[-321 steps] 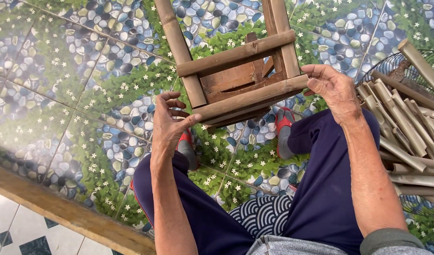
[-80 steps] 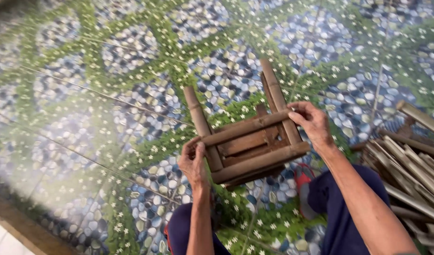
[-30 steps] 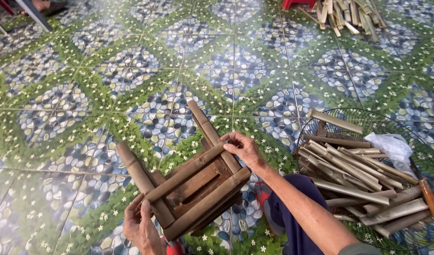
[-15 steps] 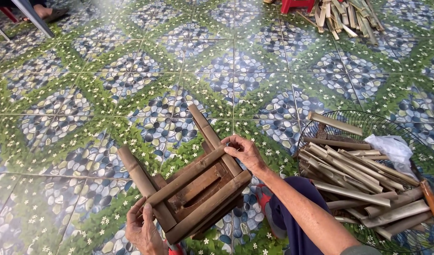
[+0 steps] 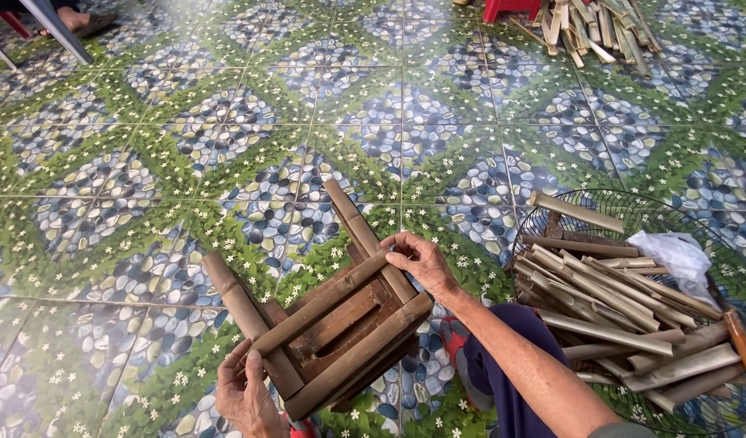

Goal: The person assembles a small bamboo stool by fitting crossbars into the leg frame and securing them with a wooden peg. They use a hammer to drive the peg into place, completing the assembly of one joint.

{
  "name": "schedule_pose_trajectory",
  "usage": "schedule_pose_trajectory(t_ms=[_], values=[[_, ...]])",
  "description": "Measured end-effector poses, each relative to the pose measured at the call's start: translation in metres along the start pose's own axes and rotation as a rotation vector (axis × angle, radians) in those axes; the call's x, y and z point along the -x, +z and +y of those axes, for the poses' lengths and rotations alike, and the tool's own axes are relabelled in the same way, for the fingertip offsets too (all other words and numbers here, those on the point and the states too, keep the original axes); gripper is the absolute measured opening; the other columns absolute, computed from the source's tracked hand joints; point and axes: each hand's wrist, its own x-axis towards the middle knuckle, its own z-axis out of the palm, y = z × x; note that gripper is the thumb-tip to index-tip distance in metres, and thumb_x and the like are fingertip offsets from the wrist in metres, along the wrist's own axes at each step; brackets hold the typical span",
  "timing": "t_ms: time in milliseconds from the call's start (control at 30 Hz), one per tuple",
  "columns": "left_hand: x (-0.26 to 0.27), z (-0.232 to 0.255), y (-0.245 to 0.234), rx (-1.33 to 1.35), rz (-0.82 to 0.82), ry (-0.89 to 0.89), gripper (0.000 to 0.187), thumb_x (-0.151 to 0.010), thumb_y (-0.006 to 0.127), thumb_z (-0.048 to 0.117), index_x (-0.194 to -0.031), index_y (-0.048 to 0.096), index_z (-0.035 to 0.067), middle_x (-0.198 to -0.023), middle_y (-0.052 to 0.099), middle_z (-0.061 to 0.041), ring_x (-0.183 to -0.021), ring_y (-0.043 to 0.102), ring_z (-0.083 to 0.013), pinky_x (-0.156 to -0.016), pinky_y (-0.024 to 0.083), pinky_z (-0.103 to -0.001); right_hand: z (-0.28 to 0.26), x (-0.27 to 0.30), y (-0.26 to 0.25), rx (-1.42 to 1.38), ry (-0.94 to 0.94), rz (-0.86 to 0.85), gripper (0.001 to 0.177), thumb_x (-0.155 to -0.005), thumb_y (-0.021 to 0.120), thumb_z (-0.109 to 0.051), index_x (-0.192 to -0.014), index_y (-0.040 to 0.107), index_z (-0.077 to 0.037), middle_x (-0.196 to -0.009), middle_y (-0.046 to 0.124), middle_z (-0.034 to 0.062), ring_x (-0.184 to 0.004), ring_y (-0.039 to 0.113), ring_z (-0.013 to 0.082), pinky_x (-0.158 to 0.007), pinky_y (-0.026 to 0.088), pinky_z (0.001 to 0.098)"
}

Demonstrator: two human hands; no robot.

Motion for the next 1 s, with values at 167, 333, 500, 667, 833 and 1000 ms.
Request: schedule_pose_trajectory(t_ms=[167,333,500,667,833,1000], values=[[0.002,0.003,0.001,-0.064,0.033,-0.027,0.027,-0.098,0.067,0.007,-0.124,0.069,0.0,-0.095,0.067,-0.014,-0.08,0.06,-0.0186,-0.072,0.052,-0.029,0.0,0.002,0.0,0.036,0.005,0.007,0.022,-0.09,0.076,-0.01,-0.112,0.076,-0.01,-0.081,0.064,-0.0039,-0.07,0.053,0.0075,-0.066,0.045,0.0233],[0.005,0.016,0.003,-0.038,-0.008,0.011,0.027,-0.097,0.065,0.01,-0.121,0.068,-0.002,-0.1,0.069,-0.013,-0.086,0.063,-0.018,-0.079,0.055,-0.029,-0.003,0.0,0.002,-0.03,0.03,-0.036,0.023,-0.087,0.076,-0.012,-0.11,0.073,-0.014,-0.084,0.066,-0.0018,-0.071,0.057,0.0115,-0.065,0.05,0.0234],[0.004,-0.003,0.007,-0.081,0.131,0.124,0.024,-0.09,0.081,0.022,-0.111,0.078,0.012,-0.091,0.072,-0.013,-0.076,0.065,-0.0169,-0.065,0.058,-0.03,-0.01,0.005,0.018,0.061,0.041,0.087,0.026,-0.09,0.079,-0.016,-0.116,0.078,-0.015,-0.083,0.068,-0.0041,-0.077,0.06,0.0027,-0.072,0.056,0.0203],[0.006,0.004,0.009,-0.019,0.108,0.105,0.024,-0.091,0.079,0.02,-0.113,0.078,0.011,-0.09,0.069,-0.008,-0.079,0.062,-0.0121,-0.067,0.057,-0.025,-0.009,0.008,0.009,0.078,0.021,0.084,0.026,-0.092,0.079,-0.014,-0.118,0.075,-0.013,-0.085,0.065,-0.0048,-0.077,0.059,0.001,-0.072,0.054,0.0159],[0.005,0.001,0.007,-0.049,0.11,0.107,0.024,-0.09,0.079,0.022,-0.112,0.078,0.012,-0.089,0.069,-0.008,-0.077,0.062,-0.0132,-0.066,0.056,-0.025,-0.001,0.005,0.0,0.094,0.009,0.042,0.027,-0.095,0.079,-0.015,-0.122,0.074,-0.011,-0.088,0.066,-0.0026,-0.078,0.062,0.002,-0.073,0.057,0.0178],[0.005,-0.002,0.005,-0.045,0.104,0.124,0.024,-0.091,0.08,0.024,-0.112,0.078,0.012,-0.089,0.069,-0.008,-0.076,0.063,-0.0139,-0.066,0.057,-0.025,0.01,0.001,-0.005,0.113,-0.042,-0.009,0.024,-0.101,0.075,-0.013,-0.124,0.072,-0.007,-0.091,0.068,0.0043,-0.08,0.063,0.0049,-0.073,0.059,0.0218]])
